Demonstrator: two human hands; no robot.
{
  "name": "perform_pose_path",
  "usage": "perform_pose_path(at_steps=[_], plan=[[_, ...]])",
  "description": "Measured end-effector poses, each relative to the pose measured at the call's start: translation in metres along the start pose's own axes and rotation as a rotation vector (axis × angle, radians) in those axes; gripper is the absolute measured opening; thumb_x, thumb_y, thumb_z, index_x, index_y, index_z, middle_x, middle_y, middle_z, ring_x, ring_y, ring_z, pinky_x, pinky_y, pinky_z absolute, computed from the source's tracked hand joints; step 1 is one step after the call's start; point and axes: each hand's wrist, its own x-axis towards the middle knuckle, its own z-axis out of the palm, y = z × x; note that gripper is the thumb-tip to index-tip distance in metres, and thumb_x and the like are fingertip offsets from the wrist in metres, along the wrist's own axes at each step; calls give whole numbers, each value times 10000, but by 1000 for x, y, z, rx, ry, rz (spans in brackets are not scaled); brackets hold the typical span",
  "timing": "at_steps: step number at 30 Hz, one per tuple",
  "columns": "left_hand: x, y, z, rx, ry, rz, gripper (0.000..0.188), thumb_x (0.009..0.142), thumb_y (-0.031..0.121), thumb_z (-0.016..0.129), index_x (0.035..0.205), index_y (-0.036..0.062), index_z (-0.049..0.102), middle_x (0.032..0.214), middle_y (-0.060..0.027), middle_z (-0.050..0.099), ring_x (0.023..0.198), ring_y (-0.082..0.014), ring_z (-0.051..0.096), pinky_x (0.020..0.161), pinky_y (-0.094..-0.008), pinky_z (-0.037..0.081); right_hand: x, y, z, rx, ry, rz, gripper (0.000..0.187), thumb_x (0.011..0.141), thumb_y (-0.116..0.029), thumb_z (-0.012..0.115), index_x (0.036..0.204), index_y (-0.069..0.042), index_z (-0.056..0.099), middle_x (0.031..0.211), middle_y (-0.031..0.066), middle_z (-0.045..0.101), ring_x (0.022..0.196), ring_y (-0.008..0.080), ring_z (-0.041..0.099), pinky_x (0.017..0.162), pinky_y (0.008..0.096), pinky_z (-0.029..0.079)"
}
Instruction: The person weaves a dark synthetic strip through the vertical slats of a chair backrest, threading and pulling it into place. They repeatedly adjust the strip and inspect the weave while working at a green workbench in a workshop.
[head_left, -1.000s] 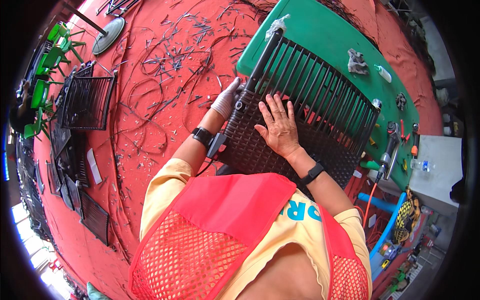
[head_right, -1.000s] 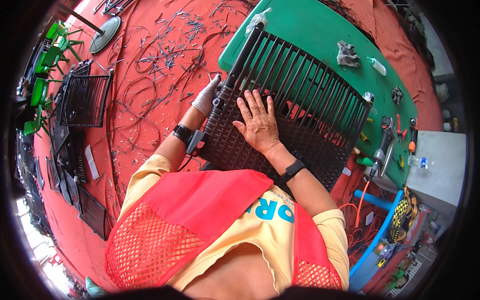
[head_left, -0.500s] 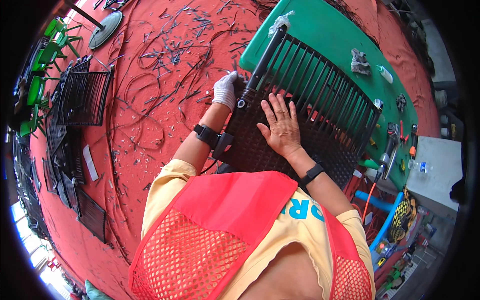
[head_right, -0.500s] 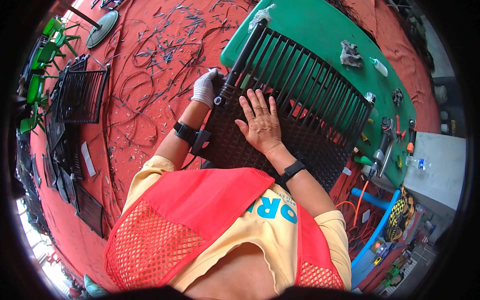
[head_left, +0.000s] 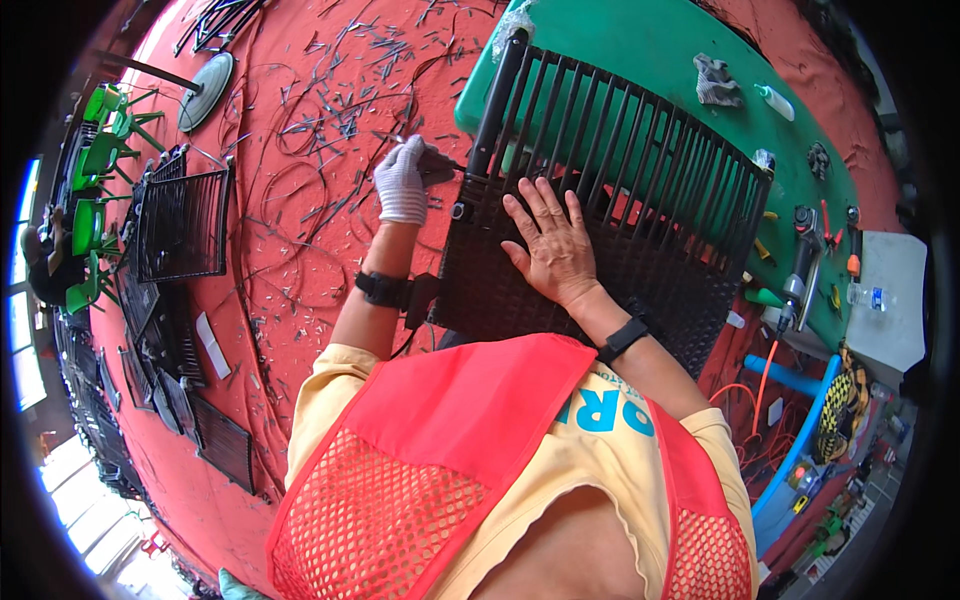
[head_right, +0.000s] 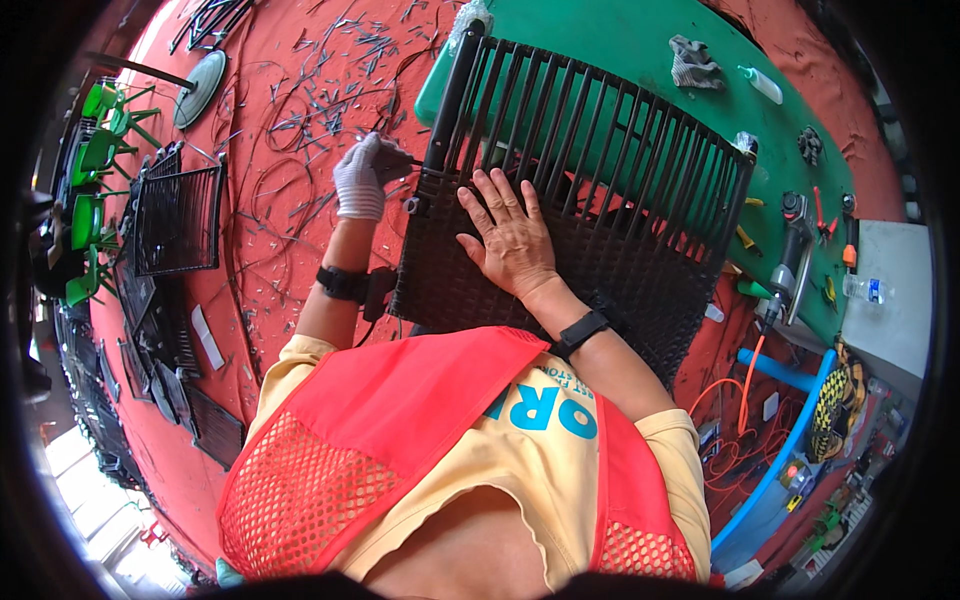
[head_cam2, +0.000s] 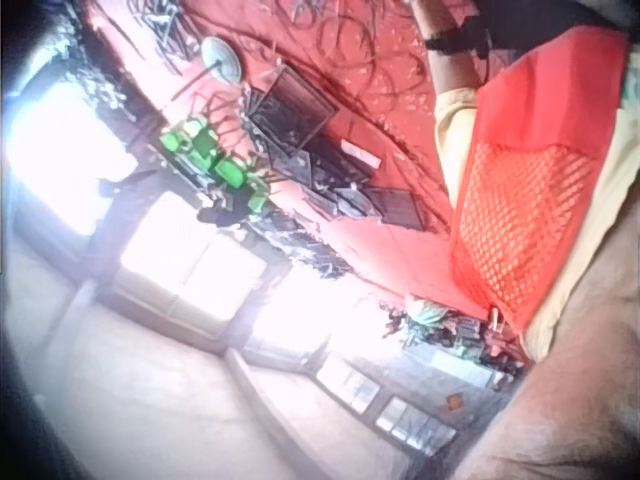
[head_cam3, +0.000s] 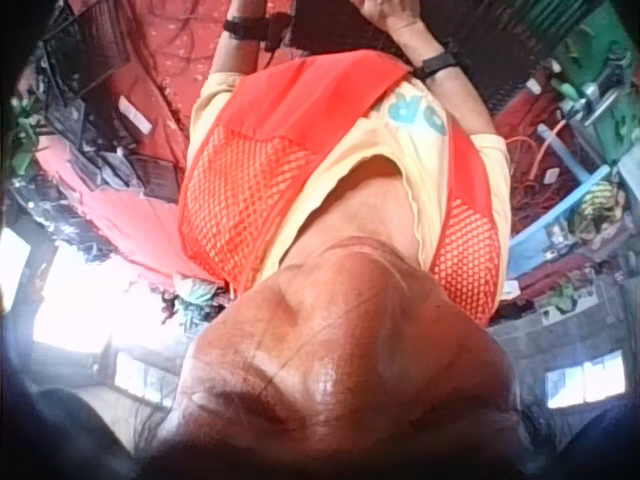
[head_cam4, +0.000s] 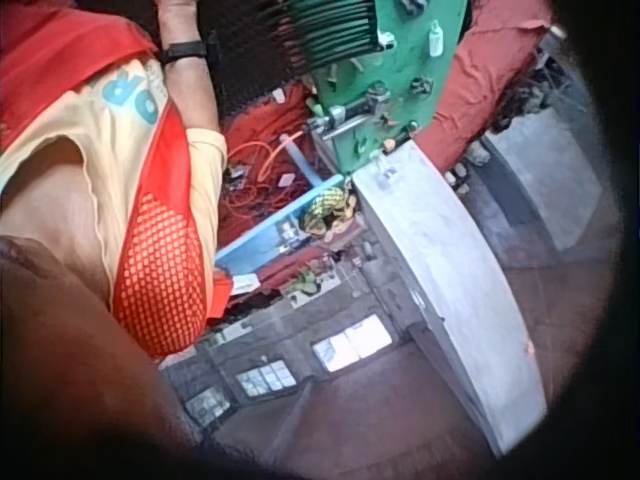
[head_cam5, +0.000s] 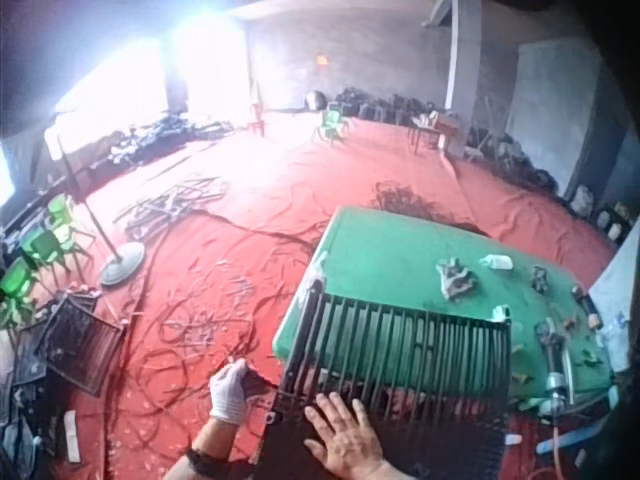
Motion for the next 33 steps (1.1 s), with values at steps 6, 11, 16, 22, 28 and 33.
perform_pose_path(at_steps=[6, 11, 16, 22, 28, 33], plan=[[-22, 34, 12, 937, -224, 722, 152, 887, 138, 610, 828, -1, 624, 686, -114, 611, 595, -218, 611, 543, -319, 468, 0, 0, 1, 42, 31, 2, 608, 859, -422, 572, 1393, -184, 405, 1474, 53, 335, 1397, 225, 241, 1140, 459, 136], [-25, 49, 37, 1110, -386, 920, 113, 867, 114, 617, 820, 11, 618, 648, -98, 518, 553, -169, 494, 522, -308, 394, 1, 0, 0, 106, 64, 2, 587, 865, -411, 566, 1381, -174, 416, 1467, 64, 344, 1388, 234, 258, 1134, 469, 153], [-19, 39, 60, 1177, -571, 582, 172, 851, 172, 658, 810, 8, 632, 634, -58, 547, 579, -91, 496, 536, -277, 414, 1, 4, -1, 161, 123, -27, 542, 863, -374, 579, 1333, -129, 463, 1442, 80, 373, 1371, 247, 292, 1124, 479, 188], [-5, 22, 64, 942, -570, 150, 156, 851, 180, 666, 855, 25, 675, 723, 11, 630, 664, -42, 554, 579, -223, 455, -1, 8, -2, 264, 228, -5, 430, 842, -263, 617, 1208, -50, 543, 1298, 110, 487, 1281, 267, 401, 1106, 456, 249], [-4, 4, 60, 1094, -709, 739, 115, 847, 123, 653, 915, 31, 659, 771, -109, 622, 715, -218, 619, 678, -304, 494, 32, 19, -11, 502, 341, 192, 453, 801, -163, 659, 1222, -83, 511, 885, 90, 621, 857, 281, 588, 775, 415, 431], [-6, 4, 61, 1208, -681, 832, 132, 821, 166, 667, 893, 55, 665, 788, -99, 615, 770, -262, 593, 711, -348, 481, 70, 29, -24, 282, 425, 40, 217, 780, -148, 662, 977, -82, 599, 800, 67, 641, 760, 260, 615, 675, 390, 488]])
